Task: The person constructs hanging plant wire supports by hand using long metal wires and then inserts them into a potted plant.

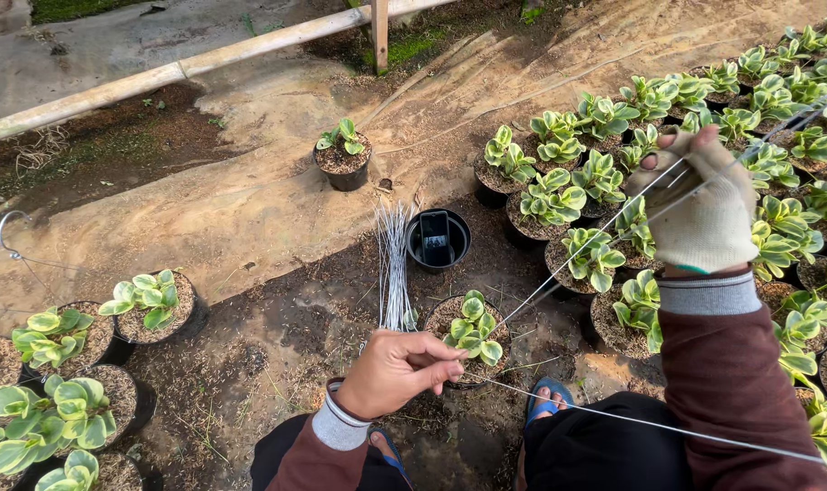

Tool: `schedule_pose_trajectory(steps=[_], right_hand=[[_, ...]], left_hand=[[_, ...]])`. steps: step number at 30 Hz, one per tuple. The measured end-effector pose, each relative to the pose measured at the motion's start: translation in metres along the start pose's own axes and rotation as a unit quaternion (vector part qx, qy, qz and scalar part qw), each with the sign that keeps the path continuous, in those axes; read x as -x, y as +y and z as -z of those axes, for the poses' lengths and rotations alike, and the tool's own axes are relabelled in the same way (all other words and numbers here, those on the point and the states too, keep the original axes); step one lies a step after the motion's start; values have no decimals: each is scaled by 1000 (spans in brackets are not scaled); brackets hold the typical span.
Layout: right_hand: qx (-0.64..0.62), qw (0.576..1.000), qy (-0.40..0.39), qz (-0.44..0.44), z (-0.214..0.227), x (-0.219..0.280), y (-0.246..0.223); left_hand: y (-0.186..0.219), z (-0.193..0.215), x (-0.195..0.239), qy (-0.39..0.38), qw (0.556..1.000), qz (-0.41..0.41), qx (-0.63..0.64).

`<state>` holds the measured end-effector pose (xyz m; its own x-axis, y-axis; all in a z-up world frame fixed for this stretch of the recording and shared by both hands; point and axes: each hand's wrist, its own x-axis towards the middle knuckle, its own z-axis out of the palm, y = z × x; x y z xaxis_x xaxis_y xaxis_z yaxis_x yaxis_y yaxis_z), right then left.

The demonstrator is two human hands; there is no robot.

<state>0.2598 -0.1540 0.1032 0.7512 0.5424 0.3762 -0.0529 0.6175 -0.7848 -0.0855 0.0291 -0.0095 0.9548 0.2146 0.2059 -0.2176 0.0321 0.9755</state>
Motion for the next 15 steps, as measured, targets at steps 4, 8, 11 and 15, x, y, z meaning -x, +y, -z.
schedule_pose_trajectory(steps=[4,8,11,15], right_hand=[[-9,989,108,-98,10,-15,11],[73,976,171,-114,14,-21,15],[-25,981,141,-130,15,-21,7],[-75,973,151,-157,16,-15,-3]], left_hand=[[7,-3,2,-11,997,-35,-67],[7,1,-2,-24,997,-36,-64],[-2,9,-7,33,998,7,-57],[-14,30,-11,41,998,41,13]])
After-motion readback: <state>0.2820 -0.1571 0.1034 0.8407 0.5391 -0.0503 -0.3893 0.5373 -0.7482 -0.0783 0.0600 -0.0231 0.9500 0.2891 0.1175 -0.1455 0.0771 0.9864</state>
